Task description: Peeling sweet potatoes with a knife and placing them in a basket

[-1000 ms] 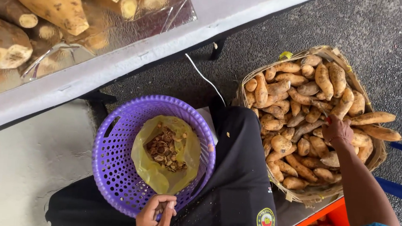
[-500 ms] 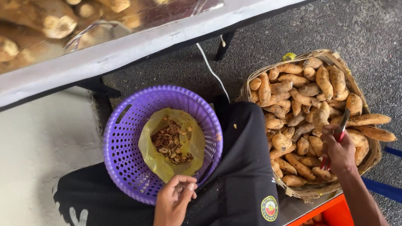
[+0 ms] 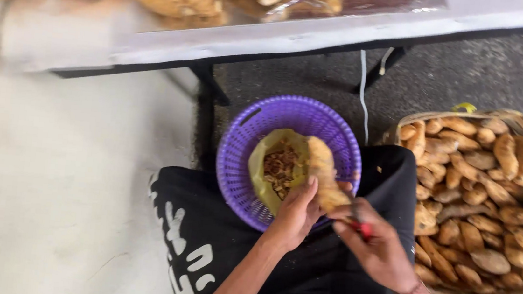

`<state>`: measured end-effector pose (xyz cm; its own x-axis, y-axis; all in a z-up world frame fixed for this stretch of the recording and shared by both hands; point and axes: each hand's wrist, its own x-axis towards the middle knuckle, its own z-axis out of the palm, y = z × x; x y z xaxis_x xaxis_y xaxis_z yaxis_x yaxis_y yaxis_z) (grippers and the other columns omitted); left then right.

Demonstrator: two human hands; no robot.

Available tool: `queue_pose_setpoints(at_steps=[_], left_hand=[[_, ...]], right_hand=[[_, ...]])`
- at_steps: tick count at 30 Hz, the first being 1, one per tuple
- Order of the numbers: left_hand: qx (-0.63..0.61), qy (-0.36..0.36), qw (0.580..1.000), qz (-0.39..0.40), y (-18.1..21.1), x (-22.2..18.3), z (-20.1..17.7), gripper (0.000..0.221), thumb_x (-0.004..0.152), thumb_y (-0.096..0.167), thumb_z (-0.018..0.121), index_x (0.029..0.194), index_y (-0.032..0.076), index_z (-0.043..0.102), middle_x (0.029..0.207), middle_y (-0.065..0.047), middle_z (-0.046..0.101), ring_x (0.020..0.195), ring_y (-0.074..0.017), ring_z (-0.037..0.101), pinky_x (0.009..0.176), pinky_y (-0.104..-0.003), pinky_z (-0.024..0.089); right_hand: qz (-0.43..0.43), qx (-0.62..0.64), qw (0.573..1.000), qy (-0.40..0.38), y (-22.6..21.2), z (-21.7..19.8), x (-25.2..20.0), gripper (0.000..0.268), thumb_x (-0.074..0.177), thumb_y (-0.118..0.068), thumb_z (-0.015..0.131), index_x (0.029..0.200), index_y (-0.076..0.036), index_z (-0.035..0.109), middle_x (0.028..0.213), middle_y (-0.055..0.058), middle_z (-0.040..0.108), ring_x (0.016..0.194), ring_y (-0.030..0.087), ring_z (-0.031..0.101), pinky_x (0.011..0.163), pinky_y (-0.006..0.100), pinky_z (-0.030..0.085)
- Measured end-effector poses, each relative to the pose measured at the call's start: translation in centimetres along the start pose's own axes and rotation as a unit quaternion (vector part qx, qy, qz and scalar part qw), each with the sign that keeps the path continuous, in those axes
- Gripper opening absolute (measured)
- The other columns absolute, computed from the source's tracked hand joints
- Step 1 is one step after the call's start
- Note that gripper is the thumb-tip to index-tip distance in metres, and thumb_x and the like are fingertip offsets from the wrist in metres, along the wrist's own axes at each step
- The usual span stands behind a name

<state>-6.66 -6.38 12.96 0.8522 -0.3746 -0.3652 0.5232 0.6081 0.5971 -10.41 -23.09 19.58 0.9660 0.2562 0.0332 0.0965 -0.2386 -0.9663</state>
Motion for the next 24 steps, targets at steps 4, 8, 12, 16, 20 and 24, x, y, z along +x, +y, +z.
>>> queue_pose_setpoints(at_steps=[4,8,12,16,20,24], left_hand=[[-0.075,0.122,0.989,0.043,3.1,0.3,-2.1,0.036,0.096,0.034,0.064,0.121,0.008,0.063,0.086,-0.007,0.068,0.072,-0.0158,0.066,0.059,-0.028,0.055],[-0.080,0.109,0.988,0.068,3.9,-1.0,-4.8,0.056,0.098,0.028,0.061,0.147,0.006,0.047,0.077,-0.010,0.060,0.054,-0.0230,0.064,0.043,-0.036,0.056],[-0.017,0.088,0.992,0.087,1.0,-0.3,-6.9,0.043,0.108,0.044,0.054,0.118,0.002,0.060,0.067,-0.012,0.061,0.039,-0.0198,0.059,0.029,-0.030,0.049],[0.030,0.071,0.986,0.146,-3.1,1.4,-8.4,0.049,0.114,0.039,0.040,0.101,-0.005,0.058,0.061,-0.021,0.060,0.033,-0.0286,0.055,0.027,-0.037,0.046],[0.156,0.058,0.967,0.194,-2.1,2.1,-9.1,0.054,0.116,0.037,0.028,0.098,-0.002,0.061,0.059,-0.017,0.063,0.033,-0.0232,0.056,0.028,-0.032,0.046],[0.308,0.109,0.920,0.217,-0.8,-0.4,-5.4,0.050,0.113,0.038,0.024,0.122,0.000,0.056,0.076,-0.020,0.064,0.056,-0.0228,0.063,0.053,-0.038,0.056]], right_hand=[[0.055,0.061,0.984,-0.156,-1.2,2.4,3.0,0.065,0.095,-0.016,0.063,0.155,-0.006,0.038,0.162,0.006,0.045,0.151,0.014,0.035,0.125,0.033,0.020],[0.115,0.047,0.989,-0.080,-0.5,2.9,4.7,0.053,0.094,-0.021,0.062,0.145,-0.013,0.053,0.094,0.001,0.067,0.046,0.008,0.047,0.038,0.023,0.046],[0.104,0.039,0.986,0.121,1.9,5.2,7.4,0.033,0.091,-0.007,0.073,0.123,0.002,0.069,0.068,0.011,0.060,0.046,0.015,0.052,0.047,0.028,0.047],[0.125,-0.113,0.980,0.109,4.8,7.2,8.0,0.060,0.076,-0.024,0.091,0.127,-0.005,0.068,0.084,0.022,0.072,0.073,0.030,0.070,0.069,0.042,0.059],[0.124,-0.147,0.973,0.131,7.1,7.3,8.9,0.048,0.078,-0.029,0.090,0.117,-0.007,0.073,0.084,0.020,0.075,0.077,0.032,0.074,0.072,0.041,0.062],[0.073,-0.183,0.957,0.214,8.4,6.9,9.7,0.021,0.090,-0.024,0.075,0.075,-0.011,0.069,0.056,0.015,0.058,0.054,0.026,0.057,0.054,0.038,0.047]])
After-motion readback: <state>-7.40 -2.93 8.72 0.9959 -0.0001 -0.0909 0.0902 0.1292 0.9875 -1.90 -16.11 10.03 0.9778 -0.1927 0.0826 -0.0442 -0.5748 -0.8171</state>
